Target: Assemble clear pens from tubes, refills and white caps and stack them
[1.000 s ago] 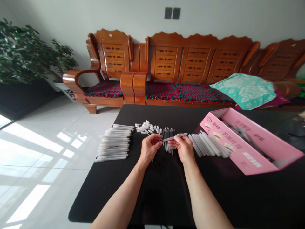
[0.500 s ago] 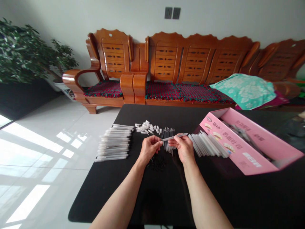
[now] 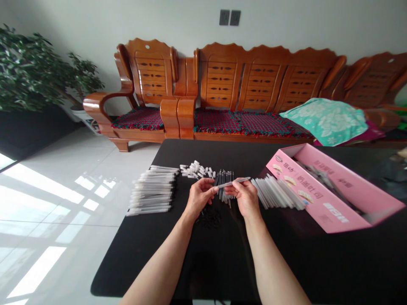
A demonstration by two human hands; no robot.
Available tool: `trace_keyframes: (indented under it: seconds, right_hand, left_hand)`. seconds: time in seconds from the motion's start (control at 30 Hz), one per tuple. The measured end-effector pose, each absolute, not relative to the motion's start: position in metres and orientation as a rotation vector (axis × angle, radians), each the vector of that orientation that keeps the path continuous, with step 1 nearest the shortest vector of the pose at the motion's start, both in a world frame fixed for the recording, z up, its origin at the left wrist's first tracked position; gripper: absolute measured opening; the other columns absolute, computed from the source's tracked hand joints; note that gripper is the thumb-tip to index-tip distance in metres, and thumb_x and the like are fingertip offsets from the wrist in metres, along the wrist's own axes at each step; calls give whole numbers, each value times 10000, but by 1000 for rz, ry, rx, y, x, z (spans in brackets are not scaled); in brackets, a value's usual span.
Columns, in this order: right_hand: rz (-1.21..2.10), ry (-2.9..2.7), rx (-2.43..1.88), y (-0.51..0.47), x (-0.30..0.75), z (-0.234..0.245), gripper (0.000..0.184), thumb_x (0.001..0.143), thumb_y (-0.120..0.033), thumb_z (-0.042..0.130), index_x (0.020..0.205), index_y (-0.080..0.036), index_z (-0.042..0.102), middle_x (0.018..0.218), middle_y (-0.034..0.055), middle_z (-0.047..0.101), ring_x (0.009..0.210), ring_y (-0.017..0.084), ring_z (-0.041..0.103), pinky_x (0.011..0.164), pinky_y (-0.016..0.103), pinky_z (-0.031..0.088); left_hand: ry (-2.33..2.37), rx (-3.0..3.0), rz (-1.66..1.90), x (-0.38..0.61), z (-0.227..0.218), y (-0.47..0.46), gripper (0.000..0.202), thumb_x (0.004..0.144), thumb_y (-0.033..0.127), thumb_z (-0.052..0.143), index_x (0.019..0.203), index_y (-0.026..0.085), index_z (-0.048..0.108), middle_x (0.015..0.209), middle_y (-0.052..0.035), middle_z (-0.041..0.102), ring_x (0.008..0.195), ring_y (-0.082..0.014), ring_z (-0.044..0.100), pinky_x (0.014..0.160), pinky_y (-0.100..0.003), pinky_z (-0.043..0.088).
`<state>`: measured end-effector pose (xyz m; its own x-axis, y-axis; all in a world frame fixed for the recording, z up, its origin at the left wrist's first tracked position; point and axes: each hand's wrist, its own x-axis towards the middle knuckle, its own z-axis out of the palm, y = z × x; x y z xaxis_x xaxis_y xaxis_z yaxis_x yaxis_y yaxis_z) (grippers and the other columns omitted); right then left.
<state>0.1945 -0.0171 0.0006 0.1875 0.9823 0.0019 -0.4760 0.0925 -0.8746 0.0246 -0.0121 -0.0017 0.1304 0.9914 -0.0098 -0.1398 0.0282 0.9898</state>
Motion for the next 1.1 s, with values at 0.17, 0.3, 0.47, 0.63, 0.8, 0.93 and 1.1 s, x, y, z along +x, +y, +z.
trace_keyframes:
  seconds: [0.17,0.3,0.47,0.63,0.8,0.93,1.1]
  right_hand:
    - [1247,-759,-879,-17,195,-2,290,705,-270,813,879,-158,609,698,59,752,596,219,738,545,299,623]
    - [1241,-755,-885,-17,195,-2,289,702,-271,815,871,-158,609,694,57,750,586,212,734,535,289,620]
    - [1240,-753,-881,-17,196,-2,296,696,-270,819,872,-163,606,695,50,749,590,215,735,532,295,620]
    - [1252,-770,-881,-17,196,-3,277,716,-268,807,872,-158,607,702,60,752,591,212,734,549,297,622]
    - [1246,-761,-883,-17,196,-2,281,708,-269,814,866,-161,607,704,61,754,582,209,733,543,293,620]
    - [1249,-755,-877,-17,196,-1,294,698,-277,823,865,-163,608,696,55,752,590,213,736,542,292,621]
    - [1247,-762,-884,-17,195,0,293,695,-287,823,855,-162,612,715,57,757,579,204,731,537,286,620]
  left_hand:
    - [1101,1219,1062,24,-7,-12,480,848,575,572,732,116,651,581,-20,590,375,-45,421,321,-149,257]
    - [1024,1204,1132,25,-5,-13,379,752,494,725,764,127,630,543,19,556,406,-59,453,358,-156,336]
    - [1029,1157,1170,26,-1,-14,462,768,550,685,922,114,667,671,-18,628,419,-65,491,349,-167,354]
    - [1023,1160,1052,25,-6,-14,464,804,573,632,724,116,638,552,5,564,346,-35,383,304,-153,229]
    - [1007,1144,1138,25,-3,-14,417,722,511,749,820,117,649,553,15,572,409,-70,484,362,-165,377]
    - [1054,1136,1056,25,-3,-14,512,819,610,588,773,105,661,594,-27,606,374,-67,472,300,-162,302]
    - [997,1145,1059,25,-3,-15,416,735,522,729,700,126,607,532,16,564,366,-53,442,319,-153,322]
